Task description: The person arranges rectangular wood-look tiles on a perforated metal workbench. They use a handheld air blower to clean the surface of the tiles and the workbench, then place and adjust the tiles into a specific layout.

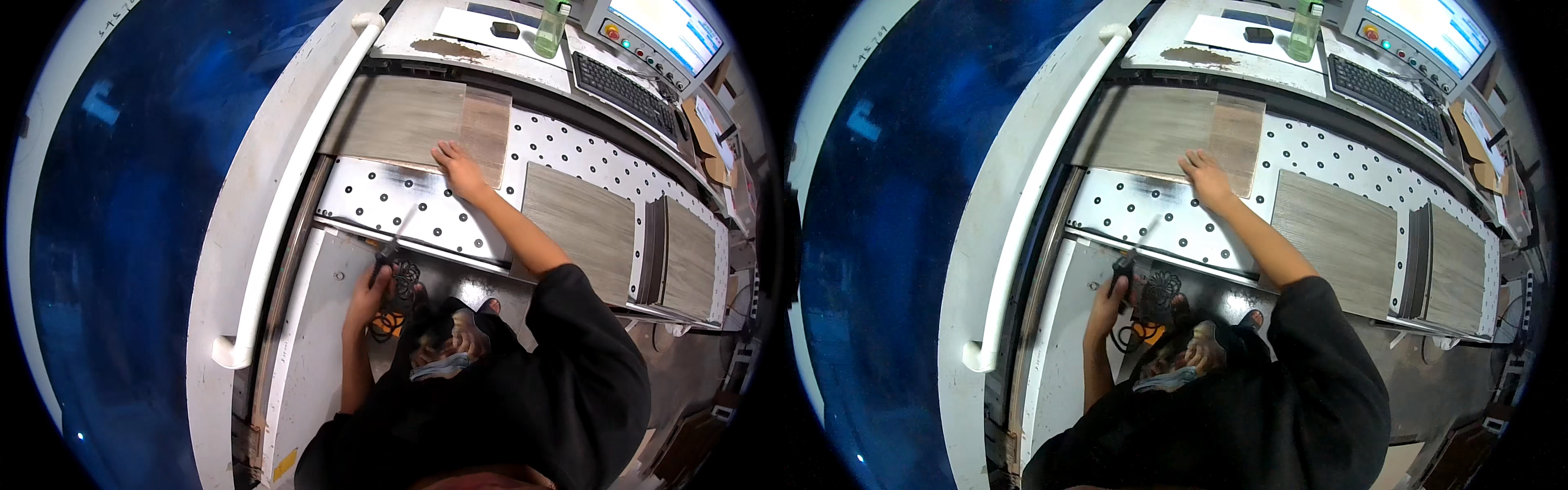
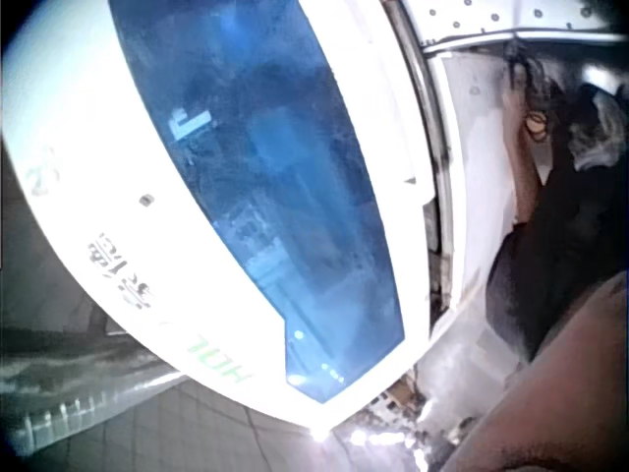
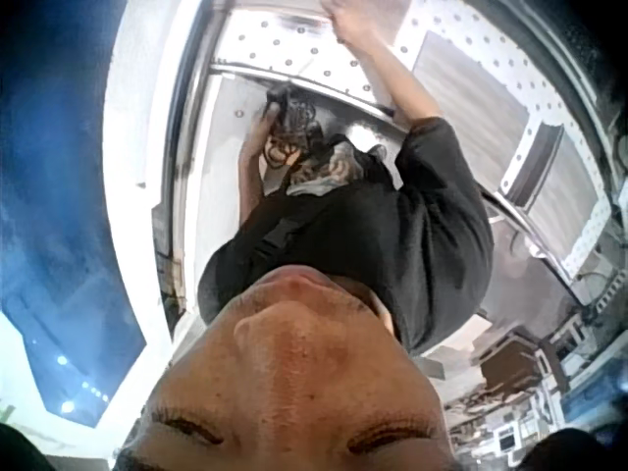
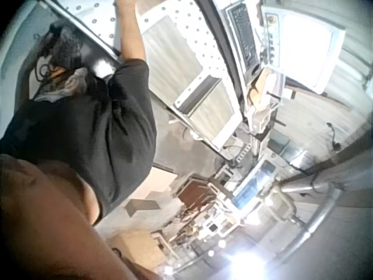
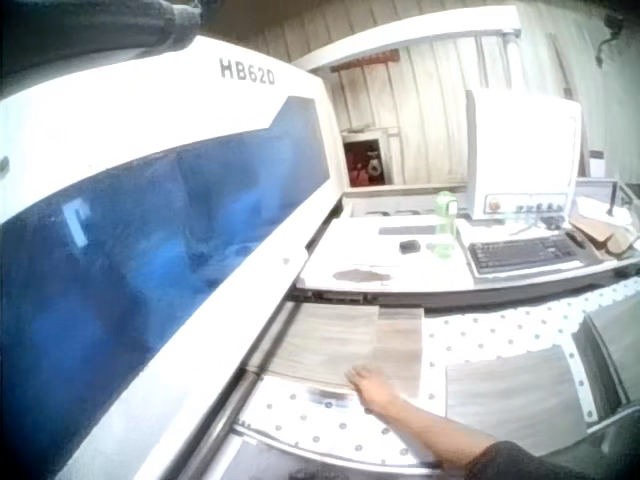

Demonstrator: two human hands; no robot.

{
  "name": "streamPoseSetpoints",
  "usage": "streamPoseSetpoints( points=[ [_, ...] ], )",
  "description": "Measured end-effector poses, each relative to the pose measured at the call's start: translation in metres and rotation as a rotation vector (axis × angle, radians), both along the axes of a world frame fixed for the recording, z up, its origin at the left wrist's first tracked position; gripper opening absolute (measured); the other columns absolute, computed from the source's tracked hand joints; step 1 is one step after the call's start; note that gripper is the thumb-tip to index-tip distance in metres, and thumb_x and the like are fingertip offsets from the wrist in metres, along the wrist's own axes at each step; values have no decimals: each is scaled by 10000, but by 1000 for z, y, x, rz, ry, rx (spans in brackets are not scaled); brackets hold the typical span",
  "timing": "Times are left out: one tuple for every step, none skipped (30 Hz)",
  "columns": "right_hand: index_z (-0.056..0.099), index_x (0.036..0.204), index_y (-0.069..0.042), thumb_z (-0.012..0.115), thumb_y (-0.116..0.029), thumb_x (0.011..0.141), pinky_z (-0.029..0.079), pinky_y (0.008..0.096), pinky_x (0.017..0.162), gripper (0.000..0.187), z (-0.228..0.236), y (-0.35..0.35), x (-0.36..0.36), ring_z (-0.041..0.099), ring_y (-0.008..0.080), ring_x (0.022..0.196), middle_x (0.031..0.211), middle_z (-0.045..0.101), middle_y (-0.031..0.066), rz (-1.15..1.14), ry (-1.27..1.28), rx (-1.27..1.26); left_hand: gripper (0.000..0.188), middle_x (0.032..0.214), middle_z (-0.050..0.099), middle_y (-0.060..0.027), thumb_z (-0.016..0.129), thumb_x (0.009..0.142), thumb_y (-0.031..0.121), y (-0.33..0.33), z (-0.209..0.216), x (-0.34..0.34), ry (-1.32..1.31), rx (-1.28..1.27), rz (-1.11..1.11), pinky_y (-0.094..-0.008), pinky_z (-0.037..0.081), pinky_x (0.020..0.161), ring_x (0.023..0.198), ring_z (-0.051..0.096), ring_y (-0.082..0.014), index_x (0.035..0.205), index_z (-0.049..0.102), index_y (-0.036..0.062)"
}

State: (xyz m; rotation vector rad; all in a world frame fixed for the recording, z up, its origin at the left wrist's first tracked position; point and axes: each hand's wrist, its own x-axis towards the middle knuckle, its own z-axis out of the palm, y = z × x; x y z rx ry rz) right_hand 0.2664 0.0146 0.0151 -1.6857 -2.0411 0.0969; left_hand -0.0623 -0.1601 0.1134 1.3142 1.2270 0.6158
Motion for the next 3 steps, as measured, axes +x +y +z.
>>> streamPoseSetpoints(
  points=[
    [553, 1427, -112, 585, -129, 970, 365, 468, 1170, 459, 0, -13, 8, 425, 387, 1414, 1532, 461, 161, -19, 8, 0, 575, 729, 623, -34, 510, 1004, 594, 8, -4, -2, 150, 85, 46, -266, 424, 592, 671, 589, -137, 1128, 671, 56],
    [551, 1434, -127, 598, -120, 962, 366, 466, 1169, 474, 0, -26, 20, 418, 388, 1421, 1535, 452, 175, -21, -4, -57, 556, 732, 631, -44, 513, 1007, 580, 18, -10, -7, 283, 160, 80, -283, 441, 613, 681, 599, -151, 1149, 677, 68],
    [548, 1441, -142, 612, -111, 955, 367, 464, 1168, 492, 3, -37, 35, 410, 388, 1427, 1539, 443, 189, -18, -17, -114, 537, 734, 639, -54, 517, 1011, 566, 29, -19, -17, 416, 233, 117, -299, 458, 633, 691, 608, -166, 1170, 682, 80]
  ],
)
